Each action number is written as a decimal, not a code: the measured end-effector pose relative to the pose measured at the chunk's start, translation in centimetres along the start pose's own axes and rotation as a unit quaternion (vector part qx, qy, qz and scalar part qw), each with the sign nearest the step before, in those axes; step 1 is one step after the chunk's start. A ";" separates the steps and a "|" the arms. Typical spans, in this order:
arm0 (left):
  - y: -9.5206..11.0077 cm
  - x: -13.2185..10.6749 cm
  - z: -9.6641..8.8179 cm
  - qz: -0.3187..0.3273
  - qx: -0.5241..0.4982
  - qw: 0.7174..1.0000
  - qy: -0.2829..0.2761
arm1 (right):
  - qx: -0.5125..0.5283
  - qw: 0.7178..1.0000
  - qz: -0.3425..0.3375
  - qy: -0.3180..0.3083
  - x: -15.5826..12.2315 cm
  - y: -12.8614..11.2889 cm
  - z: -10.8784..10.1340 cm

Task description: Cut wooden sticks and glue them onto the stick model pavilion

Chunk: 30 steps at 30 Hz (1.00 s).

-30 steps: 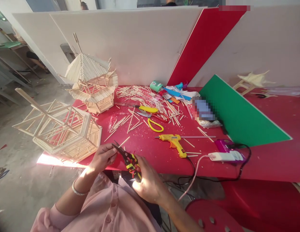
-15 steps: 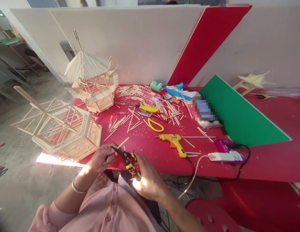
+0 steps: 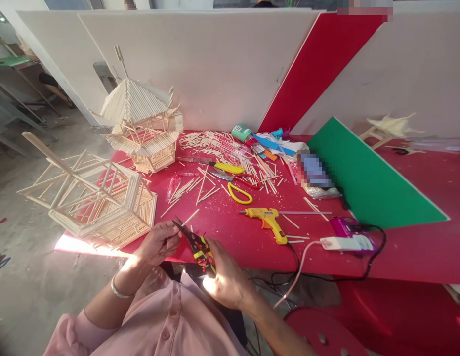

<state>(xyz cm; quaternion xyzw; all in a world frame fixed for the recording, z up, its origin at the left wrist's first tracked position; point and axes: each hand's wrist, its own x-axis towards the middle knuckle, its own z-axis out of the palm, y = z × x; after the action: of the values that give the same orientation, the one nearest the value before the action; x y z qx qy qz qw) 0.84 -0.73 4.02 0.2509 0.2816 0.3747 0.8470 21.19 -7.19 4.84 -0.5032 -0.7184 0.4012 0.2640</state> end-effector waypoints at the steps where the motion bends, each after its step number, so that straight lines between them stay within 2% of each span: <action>1: -0.1 0.0 0.0 0.000 0.003 1.000 0.005 | -0.004 1.000 0.007 0.000 0.0 0.0 0.0; 5: -0.3 -0.1 -0.1 0.002 0.010 0.999 0.042 | -0.032 0.999 0.041 0.013 0.1 0.4 0.3; 7: -0.3 -0.1 -0.1 0.005 0.020 0.998 0.055 | -0.015 0.999 0.046 0.004 0.1 0.5 0.2; 11: 0.3 0.0 0.2 0.024 0.059 0.995 0.072 | 0.096 0.993 0.060 -0.023 0.2 0.2 -0.7; 13: 0.4 0.0 0.3 0.036 0.098 0.992 0.076 | 0.174 0.980 0.090 -0.034 0.1 -0.1 -1.1; 15: 0.2 -0.1 0.4 0.056 0.127 0.988 0.067 | 0.292 0.941 0.142 -0.091 -0.1 -0.2 -1.3; 18: -0.2 0.0 0.5 0.109 0.143 0.982 0.062 | 0.472 0.834 0.207 -0.197 -0.3 0.0 -1.2; 19: -0.3 0.1 0.4 0.124 0.155 0.977 0.073 | 0.490 0.820 0.219 -0.198 -0.3 0.0 -1.2; 20: -0.3 0.2 0.3 0.131 0.180 0.971 0.091 | 0.478 0.829 0.228 -0.181 -0.2 0.1 -1.3; 22: -0.3 0.4 -0.1 0.146 0.283 0.937 0.142 | 0.379 0.887 0.230 -0.127 0.0 0.0 -1.6; 24: -0.4 0.6 -0.8 0.180 0.427 0.865 0.193 | 0.239 0.946 0.202 -0.083 0.3 -0.2 -2.0; 26: -0.6 0.7 -1.4 0.218 0.538 0.780 0.233 | 0.126 0.976 0.166 -0.067 0.5 -0.6 -2.5; 27: -0.8 0.8 -1.6 0.229 0.564 0.753 0.249 | 0.093 0.981 0.155 -0.068 0.6 -0.7 -2.6; 28: -0.9 0.9 -1.8 0.230 0.570 0.744 0.262 | 0.075 0.983 0.148 -0.074 0.7 -0.8 -2.7; 29: -1.0 1.0 -1.8 0.224 0.558 0.751 0.274 | 0.070 0.984 0.140 -0.082 0.7 -0.9 -2.7; 30: -1.0 1.1 -1.7 0.209 0.526 0.774 0.283 | 0.074 0.984 0.132 -0.091 0.7 -0.9 -2.7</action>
<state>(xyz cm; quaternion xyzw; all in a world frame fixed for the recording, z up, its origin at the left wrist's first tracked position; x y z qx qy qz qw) 0.81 -0.17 1.82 0.5924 0.6024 0.3904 0.3657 22.60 -5.80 7.02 -0.5343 -0.6349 0.5287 0.1789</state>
